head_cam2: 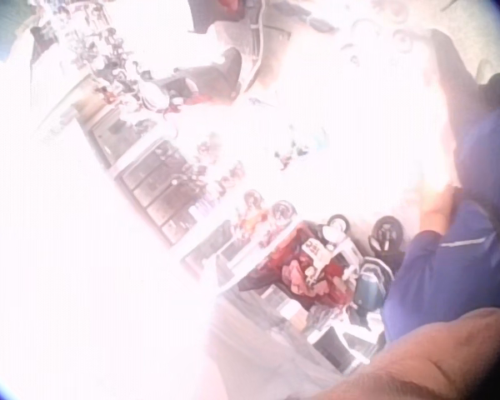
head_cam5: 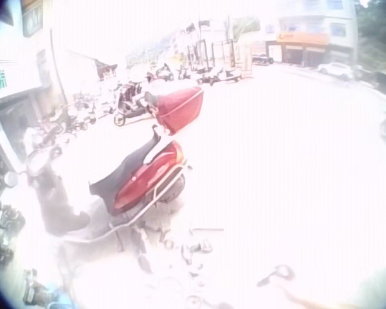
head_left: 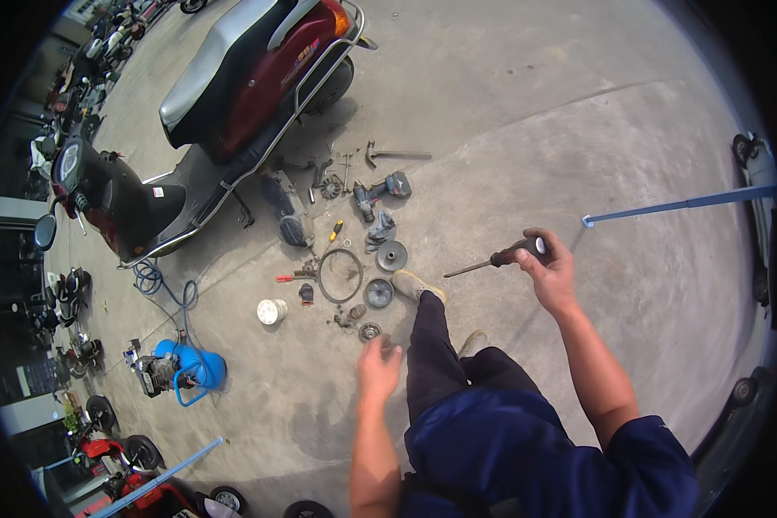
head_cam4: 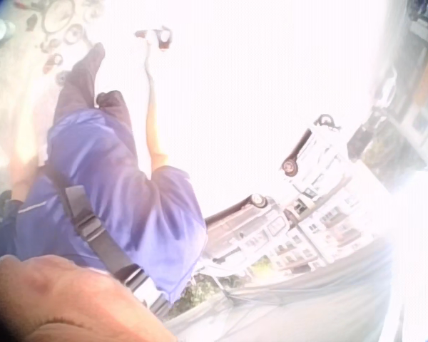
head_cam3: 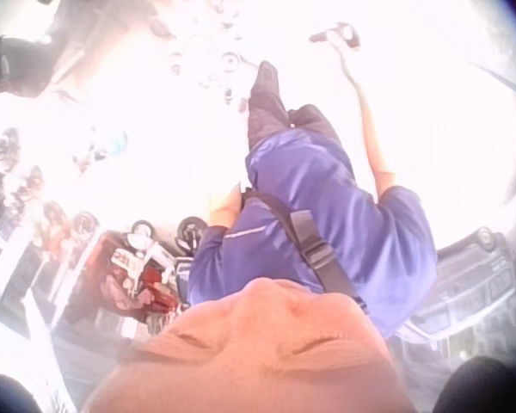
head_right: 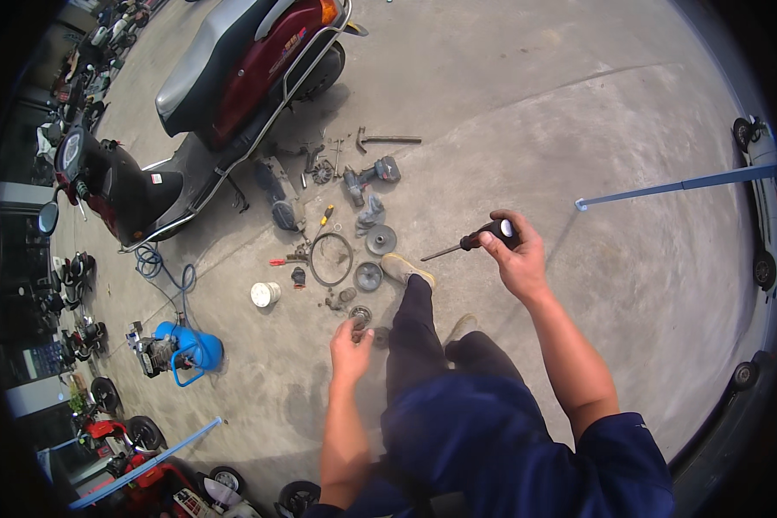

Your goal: The person disassembles and reassembles scooter transmission components on the ground. They use a cloth to wipe parts, a cordless impact driver to remove and install fasteners, a screwdriver and hammer to separate components, and handle a belt, pulleys, and a clutch assembly.

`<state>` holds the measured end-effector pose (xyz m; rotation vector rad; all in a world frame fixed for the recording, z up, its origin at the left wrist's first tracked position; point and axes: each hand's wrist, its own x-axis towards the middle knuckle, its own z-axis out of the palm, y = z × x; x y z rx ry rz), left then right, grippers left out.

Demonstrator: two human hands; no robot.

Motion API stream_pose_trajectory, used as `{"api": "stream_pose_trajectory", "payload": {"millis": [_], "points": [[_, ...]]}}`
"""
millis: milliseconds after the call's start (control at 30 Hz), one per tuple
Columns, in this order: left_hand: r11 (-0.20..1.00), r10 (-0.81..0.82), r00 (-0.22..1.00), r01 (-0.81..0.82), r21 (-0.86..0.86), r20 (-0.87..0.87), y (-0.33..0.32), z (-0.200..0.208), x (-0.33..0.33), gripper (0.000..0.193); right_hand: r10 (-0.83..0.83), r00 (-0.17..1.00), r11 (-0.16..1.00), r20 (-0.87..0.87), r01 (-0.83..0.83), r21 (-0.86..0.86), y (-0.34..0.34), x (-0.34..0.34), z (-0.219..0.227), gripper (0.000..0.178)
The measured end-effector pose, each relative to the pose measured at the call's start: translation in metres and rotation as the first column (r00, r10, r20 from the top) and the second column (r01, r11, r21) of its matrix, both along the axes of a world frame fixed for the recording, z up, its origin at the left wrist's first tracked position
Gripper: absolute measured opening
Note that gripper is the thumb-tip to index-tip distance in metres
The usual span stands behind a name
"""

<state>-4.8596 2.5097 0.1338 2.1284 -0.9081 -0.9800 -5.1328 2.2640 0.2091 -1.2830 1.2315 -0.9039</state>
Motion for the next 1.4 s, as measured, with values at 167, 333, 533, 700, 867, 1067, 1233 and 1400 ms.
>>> {"api": "stream_pose_trajectory", "payload": {"millis": [167, 333, 533, 700, 867, 1067, 1233, 1400], "points": [[0.994, 0.038, 0.997, -0.031, 0.101, -0.068, -0.057, -0.033, 0.018, 0.035, 0.029, 0.995, 0.997, -0.099, -0.023, 0.069, -0.07, 0.041, -0.017, 0.043], [0.997, 0.055, 0.997, -0.051, 0.066, -0.06, -0.102, -0.037, 0.04, 0.034, 0.087, 0.984, 0.996, -0.155, -0.088, 0.003, -0.138, 0.1, -0.034, 0.046], [0.977, 0.2, 0.974, -0.189, 0.101, -0.109, -0.142, -0.059, 0.05, 0.034, 0.207, 0.93, 0.976, -0.303, -0.216, 0.005, -0.216, 0.177, -0.096, 0.044], [0.96, 0.267, 0.962, -0.26, 0.105, -0.06, -0.168, -0.083, 0.054, 0.034, 0.405, 0.857, 0.905, -0.319, -0.425, 0.009, -0.263, 0.237, -0.159, 0.046], [0.929, 0.358, 0.934, -0.354, 0.109, -0.01, -0.21, -0.154, 0.098, 0.032, 0.614, 0.708, 0.773, -0.349, -0.63, 0.081, -0.297, 0.291, -0.245, 0.05], [0.938, 0.269, 0.963, -0.269, 0.217, 0.031, -0.217, -0.34, 0.158, 0.033, 0.736, 0.568, 0.639, -0.369, -0.762, 0.102, -0.303, 0.341, -0.407, 0.044], [0.939, 0.277, 0.961, -0.271, 0.211, -0.001, -0.217, -0.477, 0.178, 0.031, 0.82, 0.423, 0.476, -0.387, -0.878, 0.048, -0.301, 0.377, -0.522, 0.037], [0.959, 0.21, 0.973, -0.186, 0.214, -0.093, -0.231, -0.548, 0.204, 0.031, 0.898, 0.273, 0.284, -0.345, -0.959, -0.018, -0.299, 0.412, -0.574, 0.035]]}}
